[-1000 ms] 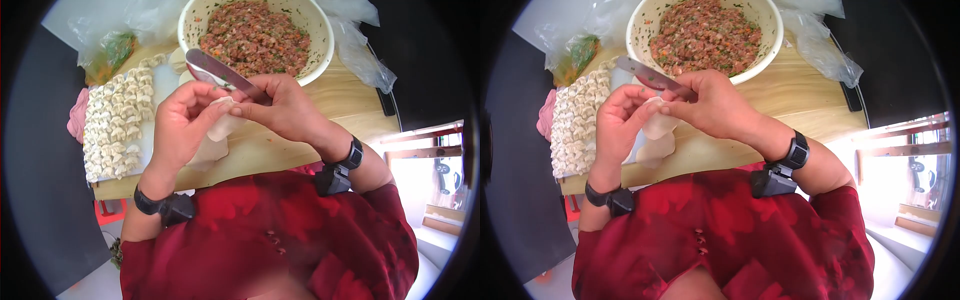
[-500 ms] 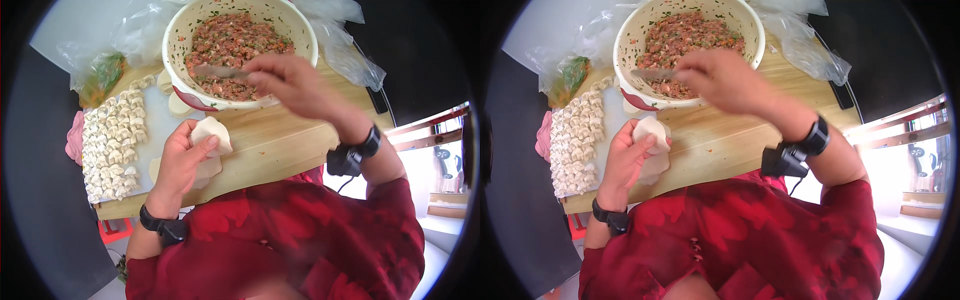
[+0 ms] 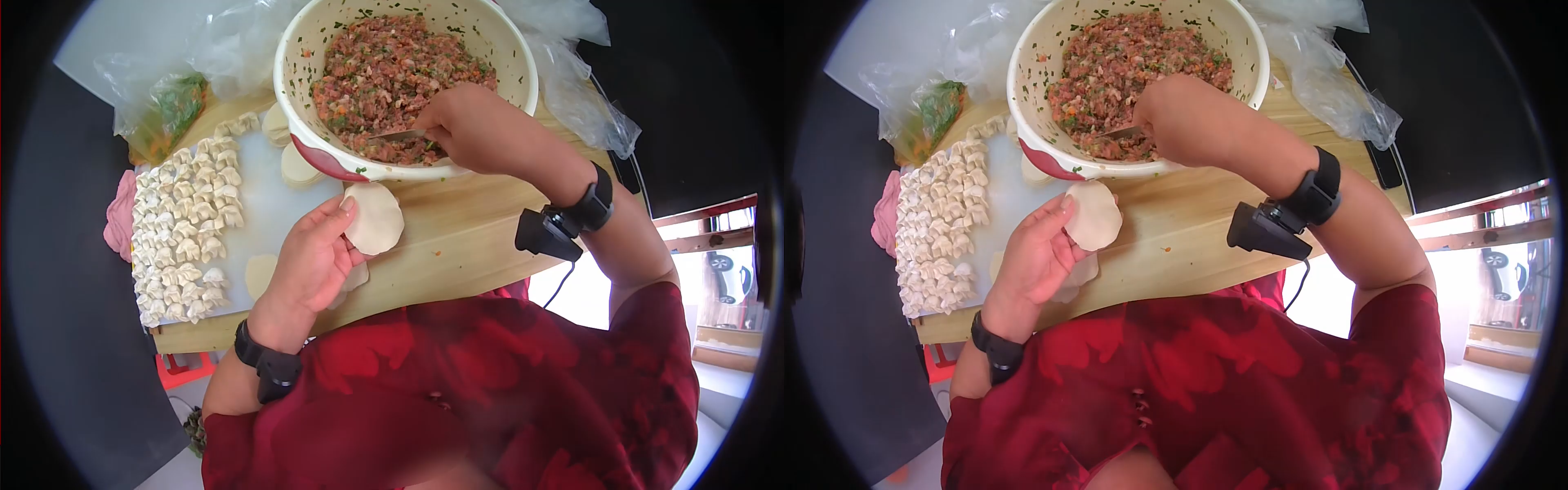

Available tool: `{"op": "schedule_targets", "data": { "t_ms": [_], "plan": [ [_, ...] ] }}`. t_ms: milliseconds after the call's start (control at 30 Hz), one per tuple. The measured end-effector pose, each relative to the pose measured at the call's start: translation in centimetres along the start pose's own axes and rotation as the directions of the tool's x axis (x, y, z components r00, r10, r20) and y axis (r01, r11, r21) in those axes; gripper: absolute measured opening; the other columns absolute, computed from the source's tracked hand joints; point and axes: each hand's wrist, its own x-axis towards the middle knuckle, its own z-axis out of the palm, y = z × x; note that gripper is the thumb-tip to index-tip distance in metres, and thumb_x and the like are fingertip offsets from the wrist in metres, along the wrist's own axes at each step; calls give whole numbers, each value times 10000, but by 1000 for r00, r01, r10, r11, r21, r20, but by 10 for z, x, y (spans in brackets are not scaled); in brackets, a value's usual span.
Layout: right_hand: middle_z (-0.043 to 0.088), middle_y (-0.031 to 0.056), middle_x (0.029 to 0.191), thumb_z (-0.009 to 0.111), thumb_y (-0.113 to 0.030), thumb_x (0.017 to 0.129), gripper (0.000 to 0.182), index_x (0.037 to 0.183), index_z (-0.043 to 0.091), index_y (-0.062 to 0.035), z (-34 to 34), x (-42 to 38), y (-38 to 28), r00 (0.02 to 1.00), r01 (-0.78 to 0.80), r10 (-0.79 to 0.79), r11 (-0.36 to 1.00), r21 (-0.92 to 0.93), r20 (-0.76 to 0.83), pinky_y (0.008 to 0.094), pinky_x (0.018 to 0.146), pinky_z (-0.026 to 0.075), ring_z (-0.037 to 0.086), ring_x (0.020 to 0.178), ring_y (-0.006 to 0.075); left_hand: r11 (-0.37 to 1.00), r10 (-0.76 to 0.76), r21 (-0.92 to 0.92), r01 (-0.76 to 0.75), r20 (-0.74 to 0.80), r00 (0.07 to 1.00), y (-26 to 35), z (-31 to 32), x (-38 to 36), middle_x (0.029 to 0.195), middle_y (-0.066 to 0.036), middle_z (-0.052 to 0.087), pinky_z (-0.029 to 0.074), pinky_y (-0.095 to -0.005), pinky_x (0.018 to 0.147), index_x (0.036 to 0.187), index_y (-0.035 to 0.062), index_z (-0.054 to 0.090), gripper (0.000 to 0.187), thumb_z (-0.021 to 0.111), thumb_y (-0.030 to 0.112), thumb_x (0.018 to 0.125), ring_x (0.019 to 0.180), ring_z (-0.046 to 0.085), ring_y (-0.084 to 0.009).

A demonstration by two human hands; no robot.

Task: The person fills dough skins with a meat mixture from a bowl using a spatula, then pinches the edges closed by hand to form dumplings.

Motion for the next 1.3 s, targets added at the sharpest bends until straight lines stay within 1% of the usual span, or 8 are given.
{"op": "schedule_targets", "data": {
  "t_ms": [300,433,533,833,1033,1100,1233,1300],
  "plan": [
    [682,181,849,645,-42,804,155,933,727,-14,-3,-15,-3,993,17,-16,1000,9,-116,418,720,514,647,791,365,998,-5,-55,6,18,1000,2,5,0,1324,-199,572,501,-413,1018,1362,-69,446,442,434,231,1038,1197,597,-281],
    [689,182,869,638,-41,813,157,936,726,-1,-9,-21,-9,998,-13,14,1000,8,-67,410,734,520,657,814,356,998,8,-61,-6,20,1000,5,8,-1,1334,-205,564,499,-432,1019,1363,-74,442,447,422,232,1038,1202,593,-291],
    [656,203,807,578,-34,774,151,848,702,9,-9,-23,-10,988,16,4,992,125,-157,469,741,506,629,804,398,998,12,-66,-11,21,1000,4,8,0,1338,-206,560,496,-444,1021,1362,-76,443,447,420,231,1038,1206,589,-295],
    [687,189,850,574,-41,789,228,949,738,-34,-3,-23,-16,967,82,-28,975,206,-251,445,761,525,649,809,379,990,41,-133,-43,-16,999,5,7,-4,1346,-198,552,471,-479,1046,1361,-57,437,424,422,220,1041,1235,564,-305],
    [693,185,849,602,-58,826,182,947,731,-12,-8,-43,-19,976,11,60,948,318,-211,410,725,520,653,789,358,978,31,-202,-41,-53,998,8,17,-3,1324,-200,556,452,-487,1068,1344,-78,428,410,404,204,1047,1222,563,-312],
    [692,171,833,624,-48,838,162,958,724,-7,-7,-50,-21,963,-31,151,883,468,-222,390,696,516,649,764,347,973,17,-229,-30,-60,998,8,17,-3,1328,-198,552,446,-491,1074,1346,-75,425,410,402,206,1048,1230,556,-315],
    [664,148,804,631,-16,847,185,1011,716,-26,1,-68,-32,939,44,130,873,486,-318,372,666,512,636,731,326,958,25,-286,-25,-4,1000,8,14,-2,1377,-200,512,456,-462,1087,1393,-67,354,434,352,219,1066,1256,538,-320],
    [631,128,803,630,24,833,270,1077,705,-62,4,-78,-40,942,81,19,955,284,-334,364,643,503,629,731,301,949,37,-314,-28,24,999,6,15,-2,1382,-200,506,458,-458,1087,1398,-68,344,436,342,217,1068,1258,536,-319]
  ]
}}
